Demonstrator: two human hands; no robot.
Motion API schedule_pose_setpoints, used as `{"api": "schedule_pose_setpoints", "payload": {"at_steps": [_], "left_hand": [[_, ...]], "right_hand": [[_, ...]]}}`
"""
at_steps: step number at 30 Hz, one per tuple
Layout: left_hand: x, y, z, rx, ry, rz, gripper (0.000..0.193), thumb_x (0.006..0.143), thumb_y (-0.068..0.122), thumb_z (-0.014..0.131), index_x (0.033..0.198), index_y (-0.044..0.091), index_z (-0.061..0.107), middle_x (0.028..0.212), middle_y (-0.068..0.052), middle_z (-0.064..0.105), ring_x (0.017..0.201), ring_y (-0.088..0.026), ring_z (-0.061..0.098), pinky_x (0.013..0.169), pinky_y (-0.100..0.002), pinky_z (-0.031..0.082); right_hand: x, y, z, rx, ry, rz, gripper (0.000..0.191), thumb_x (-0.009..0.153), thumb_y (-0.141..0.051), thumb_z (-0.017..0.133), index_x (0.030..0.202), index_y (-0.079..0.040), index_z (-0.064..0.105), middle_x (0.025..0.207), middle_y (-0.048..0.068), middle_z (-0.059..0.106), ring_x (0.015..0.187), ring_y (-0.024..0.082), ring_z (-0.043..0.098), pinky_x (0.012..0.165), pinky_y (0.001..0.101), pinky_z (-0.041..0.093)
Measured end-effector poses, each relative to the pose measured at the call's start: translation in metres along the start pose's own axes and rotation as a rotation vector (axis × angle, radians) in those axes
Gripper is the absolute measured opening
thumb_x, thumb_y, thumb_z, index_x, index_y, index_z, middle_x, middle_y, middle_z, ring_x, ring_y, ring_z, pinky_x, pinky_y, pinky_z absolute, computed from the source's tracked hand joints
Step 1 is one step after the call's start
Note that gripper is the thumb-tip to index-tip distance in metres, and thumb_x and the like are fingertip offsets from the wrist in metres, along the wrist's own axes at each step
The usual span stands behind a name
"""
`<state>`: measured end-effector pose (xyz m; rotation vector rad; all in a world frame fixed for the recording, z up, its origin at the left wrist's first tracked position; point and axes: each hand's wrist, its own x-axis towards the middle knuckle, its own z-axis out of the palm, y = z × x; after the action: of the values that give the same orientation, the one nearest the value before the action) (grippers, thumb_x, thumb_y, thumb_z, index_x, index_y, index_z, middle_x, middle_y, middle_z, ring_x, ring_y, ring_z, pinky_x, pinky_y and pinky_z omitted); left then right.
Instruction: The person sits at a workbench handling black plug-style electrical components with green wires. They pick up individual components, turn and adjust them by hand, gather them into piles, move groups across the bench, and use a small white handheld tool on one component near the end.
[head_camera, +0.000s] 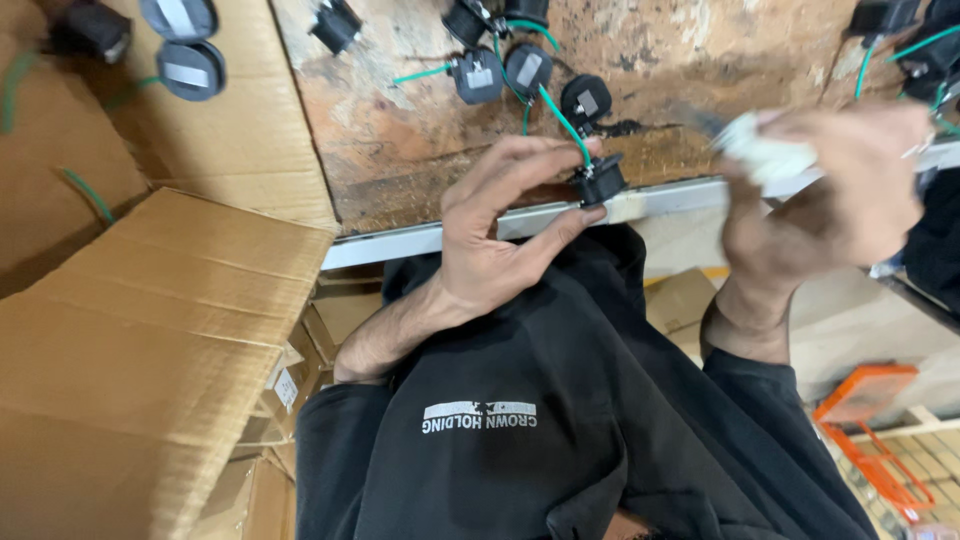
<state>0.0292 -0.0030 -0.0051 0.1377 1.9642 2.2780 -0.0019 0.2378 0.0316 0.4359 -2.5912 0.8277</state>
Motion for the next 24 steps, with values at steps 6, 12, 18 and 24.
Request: {"api": "schedule_pose_setpoints", "payload": {"at_steps": [6, 12, 18, 24], "left_hand": [[0.000, 0.000, 0.001, 0.128, -0.101, 0.075, 0.044, 0.093, -0.004, 0.079, 0.133, 0.007, 0.064, 0.128, -0.008, 0.066, 0.115, -0.021, 0.069, 0.100, -0.030, 0.058], [0.004, -0.009, 0.005, 0.314, -0.332, 0.184, 0.047, 0.090, 0.001, 0.074, 0.135, 0.008, 0.060, 0.128, -0.009, 0.061, 0.120, -0.029, 0.064, 0.102, -0.038, 0.057], [-0.003, -0.009, 0.003, 0.455, -0.224, 0.279, 0.046, 0.099, 0.011, 0.073, 0.141, 0.012, 0.056, 0.138, -0.006, 0.055, 0.130, -0.026, 0.058, 0.108, -0.038, 0.053], [0.002, -0.008, -0.013, 0.628, -0.134, 0.237, 0.039, 0.101, 0.023, 0.070, 0.137, 0.009, 0.061, 0.129, -0.007, 0.056, 0.120, -0.025, 0.058, 0.102, -0.038, 0.053]], "right_hand": [[0.012, 0.017, 0.005, 0.031, 0.033, 0.118, 0.013, 0.088, 0.005, 0.080, 0.094, 0.000, 0.070, 0.093, 0.008, 0.070, 0.089, 0.022, 0.061, 0.084, 0.0298, 0.045], [-0.013, -0.011, 0.006, 0.484, -0.340, 0.272, 0.014, 0.091, 0.006, 0.081, 0.093, 0.002, 0.068, 0.090, 0.009, 0.067, 0.085, 0.018, 0.063, 0.081, 0.0236, 0.048], [-0.026, 0.036, -0.010, 0.100, -0.066, 0.179, 0.009, 0.099, 0.006, 0.082, 0.101, 0.004, 0.073, 0.094, 0.013, 0.071, 0.082, 0.021, 0.064, 0.079, 0.0280, 0.048], [-0.039, 0.068, -0.021, -0.028, 0.199, 0.576, 0.011, 0.105, -0.003, 0.079, 0.114, 0.004, 0.076, 0.102, 0.014, 0.073, 0.085, 0.020, 0.063, 0.077, 0.0284, 0.050]]}}
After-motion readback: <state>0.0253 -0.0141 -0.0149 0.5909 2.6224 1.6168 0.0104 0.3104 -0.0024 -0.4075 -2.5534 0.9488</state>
